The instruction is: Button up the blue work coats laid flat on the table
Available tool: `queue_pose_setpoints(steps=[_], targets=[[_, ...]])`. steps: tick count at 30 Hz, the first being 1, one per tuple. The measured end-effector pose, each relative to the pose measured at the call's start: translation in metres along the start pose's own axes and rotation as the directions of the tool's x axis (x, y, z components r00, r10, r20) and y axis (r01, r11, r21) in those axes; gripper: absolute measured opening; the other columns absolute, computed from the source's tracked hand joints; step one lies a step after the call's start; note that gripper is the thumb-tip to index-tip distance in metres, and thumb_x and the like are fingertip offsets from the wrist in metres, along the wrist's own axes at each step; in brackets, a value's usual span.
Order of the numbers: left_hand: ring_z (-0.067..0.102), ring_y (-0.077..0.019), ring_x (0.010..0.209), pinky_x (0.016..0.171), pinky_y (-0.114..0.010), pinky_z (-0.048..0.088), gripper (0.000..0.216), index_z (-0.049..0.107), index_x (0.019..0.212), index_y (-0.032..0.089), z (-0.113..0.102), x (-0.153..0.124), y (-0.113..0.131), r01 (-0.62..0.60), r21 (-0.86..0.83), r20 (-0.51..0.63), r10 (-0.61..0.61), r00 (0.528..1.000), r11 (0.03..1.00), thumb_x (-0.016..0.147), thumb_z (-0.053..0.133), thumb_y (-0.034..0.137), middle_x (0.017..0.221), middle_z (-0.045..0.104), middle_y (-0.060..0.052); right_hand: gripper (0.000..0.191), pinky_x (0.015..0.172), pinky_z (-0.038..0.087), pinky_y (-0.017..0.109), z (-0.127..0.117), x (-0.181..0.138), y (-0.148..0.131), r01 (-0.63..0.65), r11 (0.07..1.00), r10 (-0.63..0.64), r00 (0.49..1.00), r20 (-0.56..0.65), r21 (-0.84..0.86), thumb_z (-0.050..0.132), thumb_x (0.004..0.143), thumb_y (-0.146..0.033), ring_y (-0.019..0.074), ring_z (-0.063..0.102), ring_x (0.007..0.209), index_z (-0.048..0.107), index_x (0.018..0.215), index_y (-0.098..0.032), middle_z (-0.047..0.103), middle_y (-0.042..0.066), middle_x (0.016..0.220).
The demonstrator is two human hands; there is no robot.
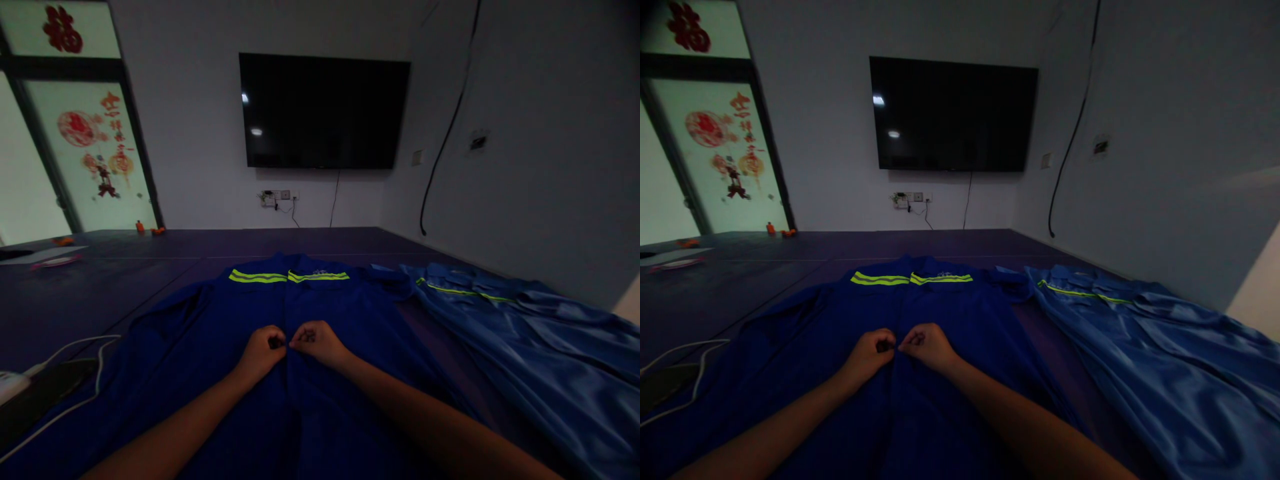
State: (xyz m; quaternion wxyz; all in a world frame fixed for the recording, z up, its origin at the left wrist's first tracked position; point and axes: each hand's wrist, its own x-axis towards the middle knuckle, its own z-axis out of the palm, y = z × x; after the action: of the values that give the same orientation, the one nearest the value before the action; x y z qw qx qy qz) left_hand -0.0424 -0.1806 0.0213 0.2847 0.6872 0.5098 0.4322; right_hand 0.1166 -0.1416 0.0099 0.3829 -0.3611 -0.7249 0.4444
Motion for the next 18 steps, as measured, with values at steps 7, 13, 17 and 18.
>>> queue_pose_setpoints(steps=[7,13,17,18], targets=[[0.048,-0.0117,0.056,0.056,-0.022,0.036,0.007,0.058,0.058,0.015,-0.0013,-0.0005,0.0022,0.054,-0.048,-0.003,-0.054,0.999,0.997,0.057,0.052,0.014,0.058,0.055,0.002,0.031,0.043,0.032,0.019,0.0003,-0.0005,-0.0017,0.003,1.0,-0.003,1.0,-0.013,0.016,0.071,0.057,-0.043,0.0071,0.045,0.045,0.062,0.063,-0.014,0.053,-0.003,0.049],[0.047,-0.0117,0.055,0.055,-0.022,0.035,0.007,0.059,0.058,0.014,-0.001,-0.001,0.0037,0.064,-0.076,-0.009,-0.065,0.998,0.995,0.057,0.053,0.017,0.057,0.054,0.002,0.025,0.042,0.032,0.018,0.0004,0.0012,0.0002,-0.011,1.0,0.011,0.999,-0.037,0.01,0.07,0.06,-0.037,0.0066,0.044,0.044,0.061,0.063,-0.014,0.053,-0.003,0.049],[0.047,-0.012,0.056,0.055,-0.022,0.035,0.008,0.06,0.059,0.014,-0.0012,-0.0012,0.0047,0.066,-0.078,-0.02,-0.067,0.998,0.995,0.058,0.053,0.019,0.058,0.055,0.001,0.021,0.043,0.033,0.018,0.0003,0.0018,0.0016,-0.026,1.0,0.026,0.999,-0.027,0.012,0.069,0.061,-0.034,0.0064,0.045,0.044,0.062,0.066,-0.014,0.053,-0.004,0.05],[0.047,-0.0121,0.056,0.055,-0.022,0.035,0.008,0.06,0.059,0.014,-0.0012,-0.0014,0.0051,0.068,-0.08,-0.02,-0.07,0.997,0.994,0.058,0.053,0.018,0.058,0.056,0.001,0.021,0.043,0.033,0.018,0.0003,0.0017,0.0016,-0.025,1.0,0.025,0.999,-0.023,0.008,0.068,0.062,-0.034,0.0065,0.045,0.044,0.063,0.067,-0.014,0.053,-0.004,0.05]])
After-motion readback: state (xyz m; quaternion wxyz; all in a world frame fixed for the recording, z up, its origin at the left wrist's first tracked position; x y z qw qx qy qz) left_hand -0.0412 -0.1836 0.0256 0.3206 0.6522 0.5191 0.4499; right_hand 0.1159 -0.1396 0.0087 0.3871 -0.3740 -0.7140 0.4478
